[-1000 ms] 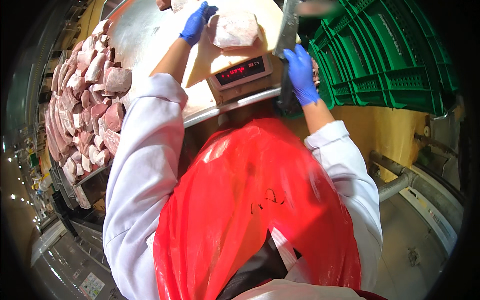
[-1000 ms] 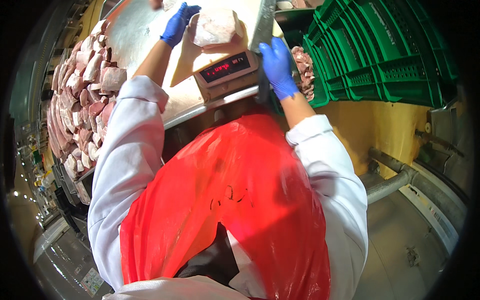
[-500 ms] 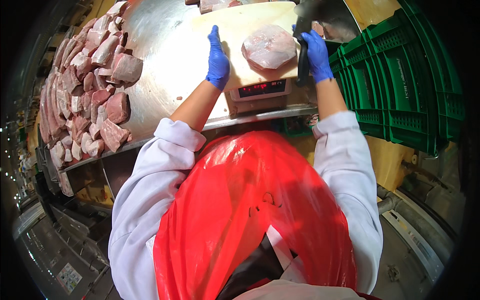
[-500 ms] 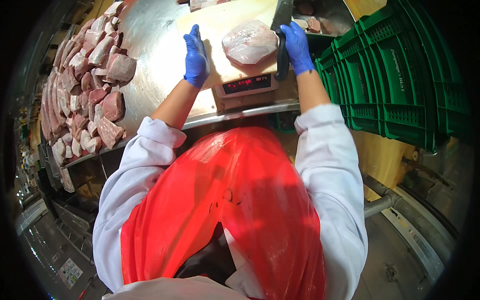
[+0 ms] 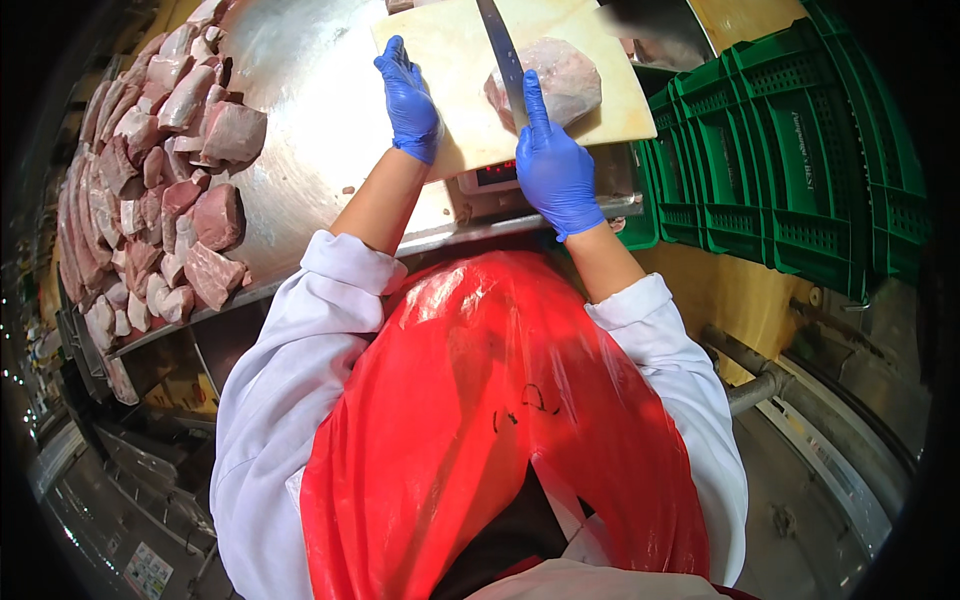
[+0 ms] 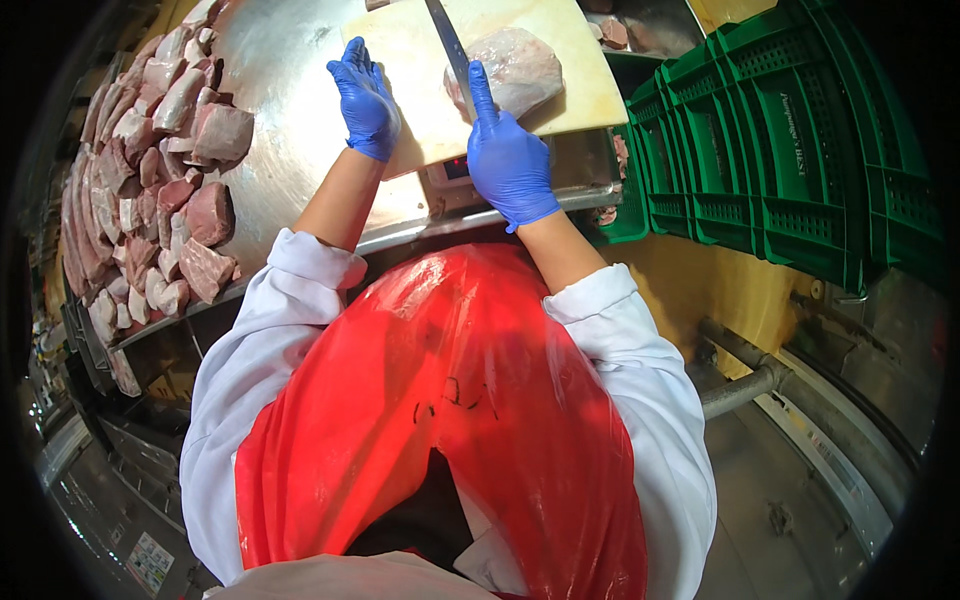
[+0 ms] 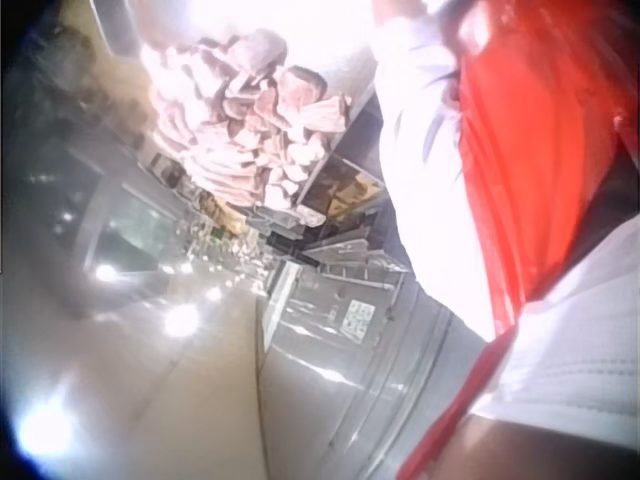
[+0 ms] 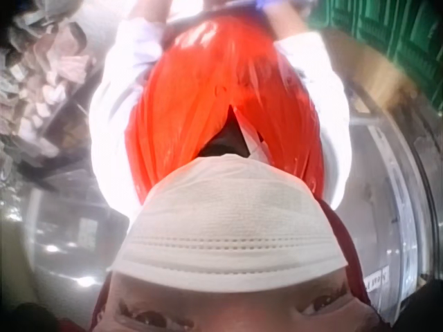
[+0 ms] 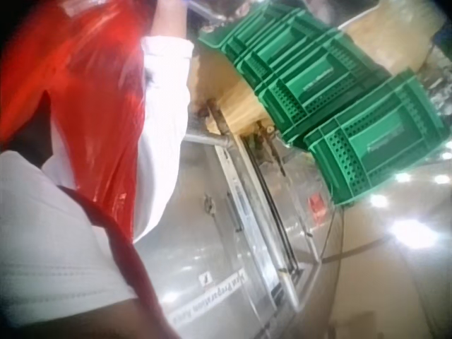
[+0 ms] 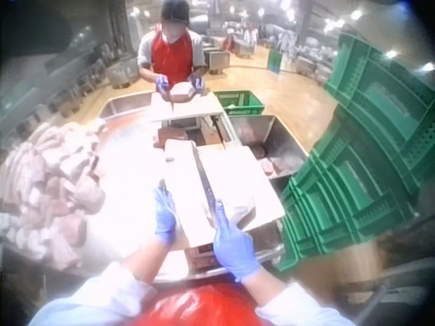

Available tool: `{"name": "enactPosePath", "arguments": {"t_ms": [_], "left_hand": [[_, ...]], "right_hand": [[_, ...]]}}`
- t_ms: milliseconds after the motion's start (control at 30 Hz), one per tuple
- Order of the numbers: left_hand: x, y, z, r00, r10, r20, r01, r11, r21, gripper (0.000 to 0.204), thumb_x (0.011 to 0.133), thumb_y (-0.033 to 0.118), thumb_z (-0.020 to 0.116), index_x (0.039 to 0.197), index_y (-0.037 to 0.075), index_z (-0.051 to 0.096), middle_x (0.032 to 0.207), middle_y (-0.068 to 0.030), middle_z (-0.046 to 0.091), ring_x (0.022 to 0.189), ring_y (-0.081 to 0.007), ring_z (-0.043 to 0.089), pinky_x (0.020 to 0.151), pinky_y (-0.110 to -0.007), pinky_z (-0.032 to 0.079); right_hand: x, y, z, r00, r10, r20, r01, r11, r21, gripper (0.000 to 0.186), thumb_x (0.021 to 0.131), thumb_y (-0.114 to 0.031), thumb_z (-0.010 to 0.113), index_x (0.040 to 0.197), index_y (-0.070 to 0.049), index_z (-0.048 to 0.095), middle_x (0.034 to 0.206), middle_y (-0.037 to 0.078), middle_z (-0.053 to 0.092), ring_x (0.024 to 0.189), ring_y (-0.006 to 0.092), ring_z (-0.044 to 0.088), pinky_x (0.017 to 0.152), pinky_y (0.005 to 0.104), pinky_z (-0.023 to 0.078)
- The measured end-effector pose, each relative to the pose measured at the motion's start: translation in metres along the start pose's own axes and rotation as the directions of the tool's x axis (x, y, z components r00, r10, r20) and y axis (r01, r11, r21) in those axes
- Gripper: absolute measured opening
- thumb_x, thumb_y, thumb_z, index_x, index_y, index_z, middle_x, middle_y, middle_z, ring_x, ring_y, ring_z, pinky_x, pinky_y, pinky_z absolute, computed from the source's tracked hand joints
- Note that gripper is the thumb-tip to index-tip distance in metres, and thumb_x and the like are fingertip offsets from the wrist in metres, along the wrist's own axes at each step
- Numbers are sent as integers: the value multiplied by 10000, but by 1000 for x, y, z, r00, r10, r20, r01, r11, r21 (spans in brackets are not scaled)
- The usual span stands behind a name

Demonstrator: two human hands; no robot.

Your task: The person uses a knife to trim and cut pieces of raw meat on a cutting board placed on a digital scale. The person repeatedly trims fat and separates portions, placing the cut pieces into a green crate.

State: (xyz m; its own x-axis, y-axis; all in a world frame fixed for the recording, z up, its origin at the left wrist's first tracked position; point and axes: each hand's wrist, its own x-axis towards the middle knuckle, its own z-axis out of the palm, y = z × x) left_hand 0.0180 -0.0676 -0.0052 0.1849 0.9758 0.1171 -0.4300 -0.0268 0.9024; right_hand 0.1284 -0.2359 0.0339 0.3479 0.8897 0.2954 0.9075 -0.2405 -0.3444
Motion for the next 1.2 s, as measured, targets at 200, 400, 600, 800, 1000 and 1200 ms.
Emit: {"name": "enactPosePath", "arguments": {"t_ms": [200,400,600,800,1000,1200], "left_hand": [[1,6,-14,999,19,-26,-19,1000,-9,854,1054,669,197,1546,-18,317,1657,-220,227,1567,-314,150,1279,-450,58],[2,7,-33,990,92,-103,-88,995,43,726,1082,591,266,1453,-10,431,1518,-186,439,1465,-304,344,1237,-451,199],[-20,12,-22,981,174,-88,-139,939,315,235,1020,230,622,1133,23,619,1026,-74,690,847,-176,645,715,-339,522],[-59,-3,12,936,102,337,-351,345,870,281,799,363,753,859,93,701,787,-110,702,802,-324,660,789,-462,466],[-47,1,-8,952,3,306,-265,509,819,144,828,266,696,834,126,726,755,-75,709,797,-308,669,796,-449,451],[-38,0,-20,938,-8,347,-268,619,738,129,815,245,689,778,128,726,718,-74,714,720,-299,685,772,-422,465]], "right_hand": [[-35,13,-3,994,-42,97,52,994,-100,794,932,-144,591,1638,-282,255,762,110,583,550,342,640,514,485,545],[-105,37,-34,960,-48,274,81,991,-111,848,892,-81,606,1636,-286,257,749,108,573,533,346,615,503,506,522],[-148,62,-82,920,-36,391,60,997,-50,836,893,-52,591,1636,-256,265,699,152,558,565,373,613,524,498,505],[-119,67,-85,984,30,175,-66,977,201,742,958,-26,565,1628,-189,290,915,212,693,689,418,646,609,445,506],[-50,22,-50,1000,8,23,-13,969,247,714,969,-86,530,1628,-204,282,773,231,662,631,433,631,597,499,502],[9,-26,-5,996,35,78,-32,999,-38,788,939,-111,526,1647,-218,198,768,194,694,638,404,675,599,531,547]]}}
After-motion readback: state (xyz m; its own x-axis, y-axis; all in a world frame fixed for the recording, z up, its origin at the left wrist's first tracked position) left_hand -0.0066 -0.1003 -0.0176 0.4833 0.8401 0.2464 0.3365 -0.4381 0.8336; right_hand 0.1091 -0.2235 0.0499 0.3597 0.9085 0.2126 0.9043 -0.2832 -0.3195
